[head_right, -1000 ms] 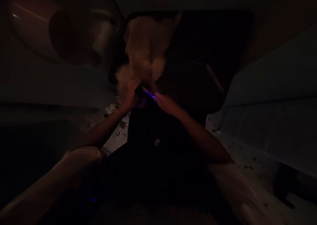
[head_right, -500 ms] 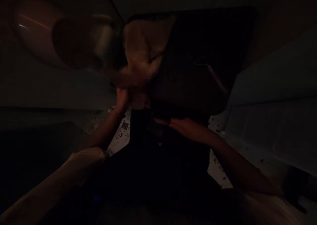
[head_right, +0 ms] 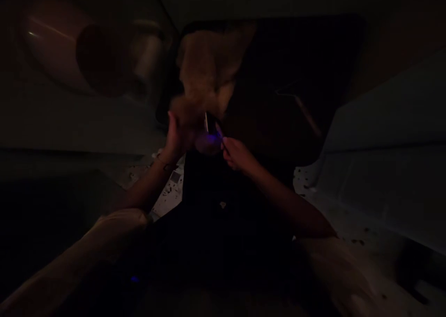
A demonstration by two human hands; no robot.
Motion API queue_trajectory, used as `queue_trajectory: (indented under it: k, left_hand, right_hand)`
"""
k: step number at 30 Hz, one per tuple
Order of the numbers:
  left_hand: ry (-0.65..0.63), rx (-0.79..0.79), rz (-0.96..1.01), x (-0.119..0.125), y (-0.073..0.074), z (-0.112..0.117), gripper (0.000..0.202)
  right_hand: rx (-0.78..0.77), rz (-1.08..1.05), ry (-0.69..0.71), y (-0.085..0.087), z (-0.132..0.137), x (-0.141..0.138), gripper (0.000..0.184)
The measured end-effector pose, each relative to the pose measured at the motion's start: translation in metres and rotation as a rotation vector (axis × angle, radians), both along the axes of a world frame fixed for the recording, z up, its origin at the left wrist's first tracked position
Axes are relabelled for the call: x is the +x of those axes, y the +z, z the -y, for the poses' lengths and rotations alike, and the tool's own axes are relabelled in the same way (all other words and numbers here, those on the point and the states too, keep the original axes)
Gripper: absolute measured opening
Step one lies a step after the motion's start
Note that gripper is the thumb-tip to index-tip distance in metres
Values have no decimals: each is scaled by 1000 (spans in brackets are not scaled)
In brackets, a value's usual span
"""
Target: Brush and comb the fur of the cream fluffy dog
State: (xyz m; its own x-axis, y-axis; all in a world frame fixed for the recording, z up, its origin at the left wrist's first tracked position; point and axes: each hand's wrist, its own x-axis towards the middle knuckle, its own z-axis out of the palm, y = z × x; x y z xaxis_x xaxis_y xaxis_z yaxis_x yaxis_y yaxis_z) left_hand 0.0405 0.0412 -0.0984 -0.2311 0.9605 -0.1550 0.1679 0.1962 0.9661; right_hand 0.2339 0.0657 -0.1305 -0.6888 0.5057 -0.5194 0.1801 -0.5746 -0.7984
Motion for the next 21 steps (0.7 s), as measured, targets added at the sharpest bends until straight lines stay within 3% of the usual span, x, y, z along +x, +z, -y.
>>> queue_trajectory:
  k: [2, 4, 7, 11, 15, 18, 21]
  left_hand:
    - [-124, -38, -34, -5, 4, 0, 70]
    - [-245, -29, -259, -14, 2, 0, 56]
    - [-415, 20, -642, -22, -5, -1, 76]
    - [-573, 34, -979, -3, -6, -11, 72]
    - [-582, -16, -1064, 25, -3, -22, 70]
    - [-592, -47, -1070, 35, -8, -29, 43]
    - [-537, 1, -975, 37, -17, -34, 23]
  right_hand:
    - [-124, -95, -34, -2, -6, 9, 39]
    - [-219, -160, -23, -4, -15, 20, 41]
    - [-328, -209, 21, -5, -27, 31, 37]
    - [-391, -230, 37, 1, -32, 37, 33]
    - [-300, -122, 38, 13, -29, 46, 43]
    - [-166, -34, -21, 22, -26, 60, 50]
    - [-69, -61, -190, 25, -28, 78, 50]
